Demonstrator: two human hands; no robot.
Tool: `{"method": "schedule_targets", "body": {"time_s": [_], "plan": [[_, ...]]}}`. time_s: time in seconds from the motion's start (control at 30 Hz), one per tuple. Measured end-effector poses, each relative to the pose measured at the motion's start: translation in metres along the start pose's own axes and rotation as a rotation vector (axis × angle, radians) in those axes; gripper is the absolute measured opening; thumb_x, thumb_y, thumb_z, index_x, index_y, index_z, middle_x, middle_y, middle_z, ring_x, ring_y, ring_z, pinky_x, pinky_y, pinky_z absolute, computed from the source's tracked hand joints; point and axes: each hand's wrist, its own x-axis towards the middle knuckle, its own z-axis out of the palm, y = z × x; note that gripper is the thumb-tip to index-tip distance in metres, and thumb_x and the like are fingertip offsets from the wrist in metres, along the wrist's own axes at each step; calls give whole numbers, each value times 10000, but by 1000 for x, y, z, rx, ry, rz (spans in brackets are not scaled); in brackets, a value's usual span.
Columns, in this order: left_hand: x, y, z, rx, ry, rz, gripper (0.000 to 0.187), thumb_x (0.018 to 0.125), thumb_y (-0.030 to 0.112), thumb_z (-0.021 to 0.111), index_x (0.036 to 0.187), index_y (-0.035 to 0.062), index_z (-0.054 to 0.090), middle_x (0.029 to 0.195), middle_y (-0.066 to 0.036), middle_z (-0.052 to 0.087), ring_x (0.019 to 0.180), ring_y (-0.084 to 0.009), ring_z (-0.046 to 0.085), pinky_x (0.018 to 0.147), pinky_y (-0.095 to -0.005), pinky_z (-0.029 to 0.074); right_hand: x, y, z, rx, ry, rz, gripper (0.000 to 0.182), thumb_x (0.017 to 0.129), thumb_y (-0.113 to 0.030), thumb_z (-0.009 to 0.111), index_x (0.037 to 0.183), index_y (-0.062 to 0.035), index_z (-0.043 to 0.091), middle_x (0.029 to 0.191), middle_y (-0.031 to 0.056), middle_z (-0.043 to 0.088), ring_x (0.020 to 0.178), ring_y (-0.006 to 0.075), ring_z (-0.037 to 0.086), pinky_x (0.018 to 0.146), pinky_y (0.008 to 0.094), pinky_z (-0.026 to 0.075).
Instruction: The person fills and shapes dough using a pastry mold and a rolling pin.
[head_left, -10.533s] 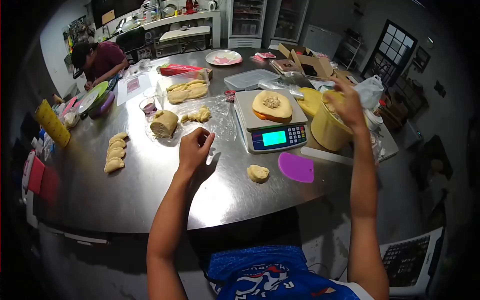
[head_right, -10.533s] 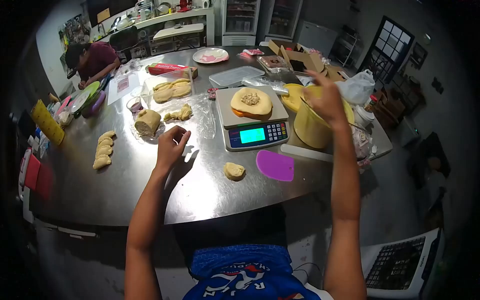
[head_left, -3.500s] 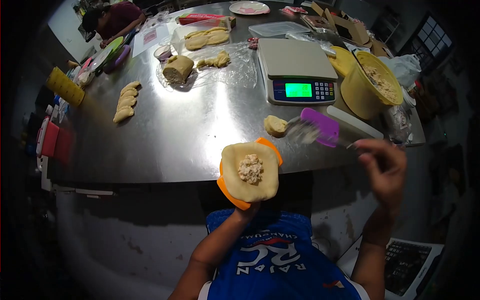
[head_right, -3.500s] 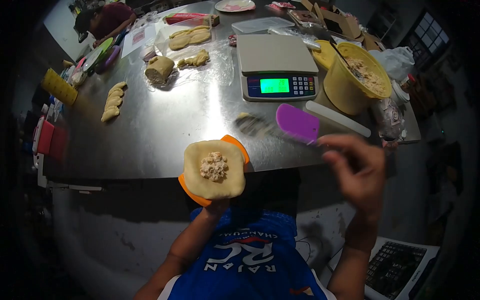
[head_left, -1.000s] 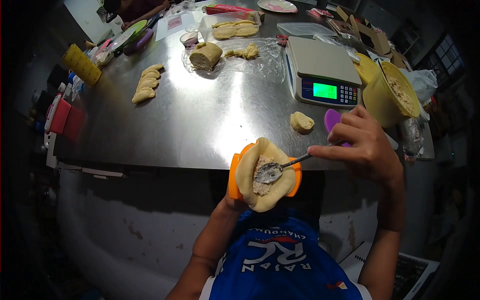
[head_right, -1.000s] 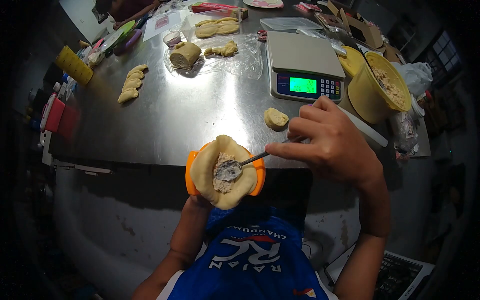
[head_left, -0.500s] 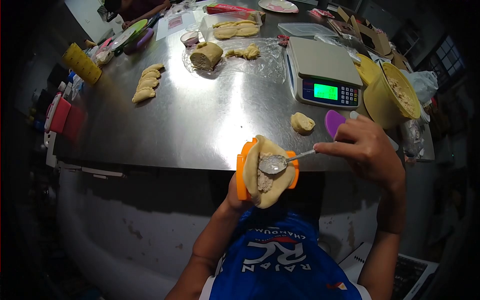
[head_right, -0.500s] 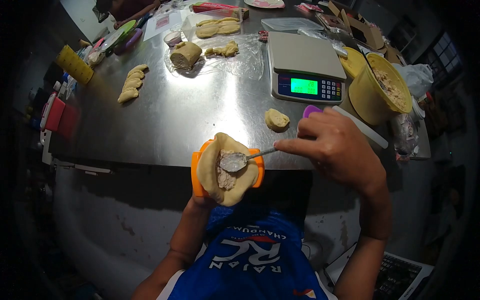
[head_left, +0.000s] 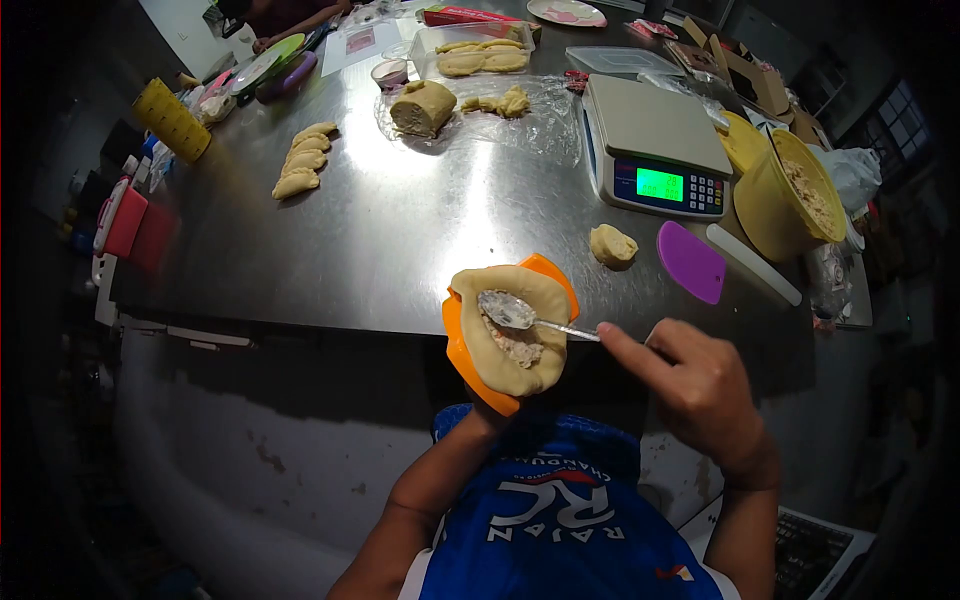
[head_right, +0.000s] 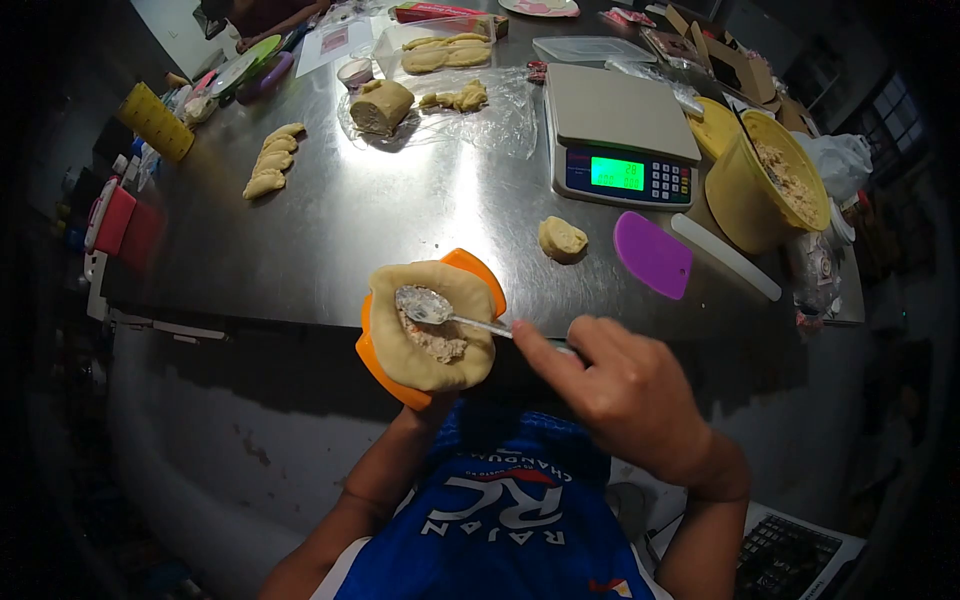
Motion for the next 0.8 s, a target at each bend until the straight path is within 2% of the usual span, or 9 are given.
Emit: {"method": "schedule_targets", "body": {"time_s": [0.13,0.3,0.37,0.4,0.5,0.57,0.6,0.67,0.8], "plan": [[-11,-18,-4,17,-52,-32,632,810,175,726,1279,-43,362,1055,-88,527,929,-153,570,836,-310,506,-8,-9,17,84,-19,34,445,752,4,613,1188,-78,652,686,50,454,562,176,519,480,318,453],[-16,-27,-13,34,-121,-77,667,795,175,733,1285,-57,344,1042,-86,517,909,-145,560,825,-309,506,-6,8,-4,161,-12,86,462,697,-15,678,1145,-125,679,686,45,494,589,192,549,509,345,454],[-3,-20,-15,165,-37,191,687,816,174,709,1327,-65,318,1103,-104,527,944,-167,573,835,-322,507,-4,8,0,140,18,40,461,698,-25,684,1148,-130,679,690,42,491,594,187,547,505,337,448],[2,-15,-14,163,-38,193,687,816,174,709,1327,-65,318,1103,-104,527,944,-167,573,835,-322,507,-4,8,2,139,20,41,461,698,-25,684,1148,-130,679,690,42,491,594,187,547,505,337,448],[3,-15,-14,412,24,280,708,846,243,693,1364,-57,315,1181,-116,526,1007,-198,579,878,-343,502,-4,10,6,137,4,0,455,704,-42,690,1148,-140,680,695,37,488,598,179,540,496,330,438],[-6,-29,-18,-675,-117,-144,793,830,340,736,1388,-38,319,1267,-141,514,1109,-232,576,953,-375,486,-4,15,-2,82,-45,-31,441,724,-48,678,1154,-145,679,699,33,483,593,168,529,489,320,428],[-7,-28,-20,-674,-114,-145,793,830,340,736,1388,-38,319,1267,-141,514,1109,-232,576,953,-375,486,-4,16,-3,84,-47,-33,441,724,-48,678,1154,-145,679,699,33,483,593,168,529,489,320,428],[-5,-25,-22,-1044,-205,-250,874,817,447,737,1410,-24,302,1318,-155,493,1195,-252,547,1011,-403,465,-5,19,-5,21,-62,-100,422,737,-49,662,1147,-148,680,698,27,475,607,160,520,496,307,424],[-4,-22,-23,-1034,-275,-235,908,812,496,719,1433,-3,282,1358,-166,473,1238,-260,524,1036,-418,453,5,27,-12,-81,-4,-168,430,692,-48,651,1088,-199,719,651,5,482,619,152,524,488,307,403]]}}
